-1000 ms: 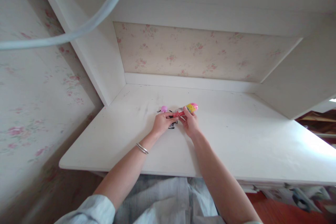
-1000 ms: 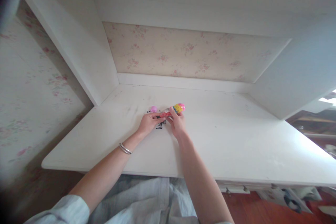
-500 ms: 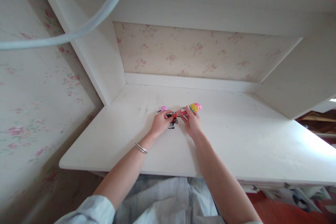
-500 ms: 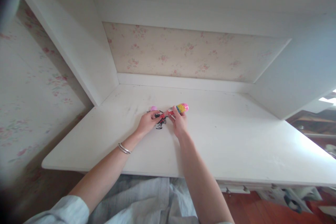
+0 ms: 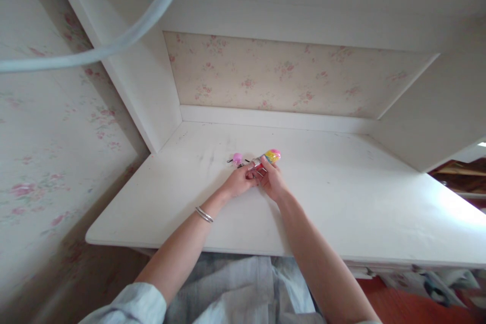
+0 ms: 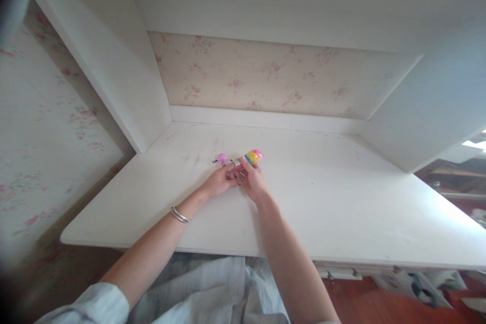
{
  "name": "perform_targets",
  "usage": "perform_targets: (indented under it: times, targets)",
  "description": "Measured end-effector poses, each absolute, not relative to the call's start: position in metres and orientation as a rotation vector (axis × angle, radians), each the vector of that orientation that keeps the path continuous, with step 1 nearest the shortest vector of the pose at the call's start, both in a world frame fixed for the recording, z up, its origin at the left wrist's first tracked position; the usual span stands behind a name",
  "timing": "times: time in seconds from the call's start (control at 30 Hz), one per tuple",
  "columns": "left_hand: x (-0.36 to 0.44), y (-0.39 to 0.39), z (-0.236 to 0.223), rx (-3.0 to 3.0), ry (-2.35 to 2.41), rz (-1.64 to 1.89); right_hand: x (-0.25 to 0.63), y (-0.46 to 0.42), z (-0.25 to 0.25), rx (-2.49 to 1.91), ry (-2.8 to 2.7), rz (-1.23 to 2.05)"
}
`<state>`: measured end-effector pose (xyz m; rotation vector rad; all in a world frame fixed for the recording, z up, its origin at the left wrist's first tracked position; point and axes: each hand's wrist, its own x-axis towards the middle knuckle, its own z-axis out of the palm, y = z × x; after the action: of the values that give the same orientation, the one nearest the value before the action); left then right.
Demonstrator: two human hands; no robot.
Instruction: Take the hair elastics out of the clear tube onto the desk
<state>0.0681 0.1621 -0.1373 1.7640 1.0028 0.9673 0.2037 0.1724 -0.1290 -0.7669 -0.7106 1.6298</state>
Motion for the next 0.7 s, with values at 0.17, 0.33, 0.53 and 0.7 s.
perform_targets:
  times: [0.17,0.33,0.53,0.7]
  targets:
    - [0.0683,0.1639,-0.1376,1.703,0.916,0.955,0.2063,0.1727,-0.1268,-0.766,-0.725,1.58]
    - [0.0673,0.1629,-0.1369,1.682,0.968,0.967,0.2104,0.1777,-0.1268,-0.78,-0.67,1.484]
    - [0.0632,0.1636,-0.1337,1.798,1.213,1.046,0.2088,0.179,-0.1287,-0.785,-0.707,1.425]
    - [0.0601,0.1661,-0.1339,1.753,1.389,1.099,0.209,0.181,-0.1289,-0.807,-0.692,1.364]
